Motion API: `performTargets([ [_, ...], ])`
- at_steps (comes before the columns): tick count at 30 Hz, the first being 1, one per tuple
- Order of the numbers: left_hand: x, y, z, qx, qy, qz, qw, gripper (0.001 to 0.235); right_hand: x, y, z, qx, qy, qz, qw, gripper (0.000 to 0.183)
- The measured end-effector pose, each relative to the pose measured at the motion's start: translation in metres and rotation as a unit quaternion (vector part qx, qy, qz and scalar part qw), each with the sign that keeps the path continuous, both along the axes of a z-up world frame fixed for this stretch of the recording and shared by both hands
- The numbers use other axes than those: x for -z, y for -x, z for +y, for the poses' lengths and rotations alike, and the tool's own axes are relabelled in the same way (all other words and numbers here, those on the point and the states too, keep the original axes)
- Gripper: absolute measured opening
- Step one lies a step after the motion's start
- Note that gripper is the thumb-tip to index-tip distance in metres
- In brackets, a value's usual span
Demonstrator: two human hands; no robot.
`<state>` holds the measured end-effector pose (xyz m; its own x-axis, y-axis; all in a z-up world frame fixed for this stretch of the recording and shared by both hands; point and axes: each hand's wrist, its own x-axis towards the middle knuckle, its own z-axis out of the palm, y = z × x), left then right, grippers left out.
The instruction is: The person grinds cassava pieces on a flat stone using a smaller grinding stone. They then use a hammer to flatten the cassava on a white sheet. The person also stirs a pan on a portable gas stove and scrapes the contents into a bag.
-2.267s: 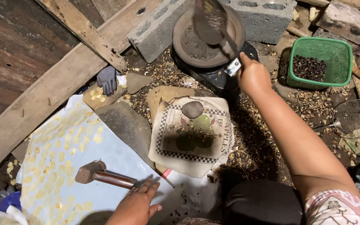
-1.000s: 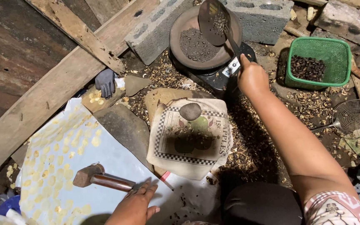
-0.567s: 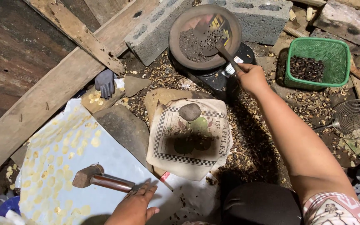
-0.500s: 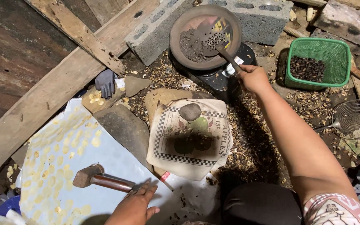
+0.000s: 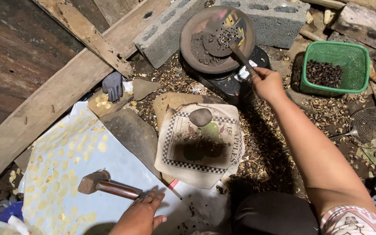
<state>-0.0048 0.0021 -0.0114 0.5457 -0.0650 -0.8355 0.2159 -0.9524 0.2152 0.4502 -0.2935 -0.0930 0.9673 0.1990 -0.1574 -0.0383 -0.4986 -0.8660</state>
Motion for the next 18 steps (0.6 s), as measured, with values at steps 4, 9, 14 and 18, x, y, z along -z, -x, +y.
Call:
performTargets([
  [4,-0.005,0.001,-0.001,-0.014,0.004,-0.025,1.0,0.078,0.012,-0.008,-0.004,0.006,0.016,-0.041,0.999,0.037],
  [9,-0.015,-0.009,-0.004,-0.012,-0.009,0.022,1.0,0.077,-0.026,0.005,0.002,0.031,0.014,0.06,0.998,0.036],
  [14,-0.008,-0.003,-0.003,-0.01,-0.004,-0.006,1.0,0.076,-0.024,0.004,-0.001,0.03,-0.109,0.195,0.974,0.028],
  [18,-0.013,-0.008,-0.005,-0.021,-0.013,0.013,1.0,0.075,-0.015,0.009,0.001,0.016,-0.176,0.214,0.961,0.017],
])
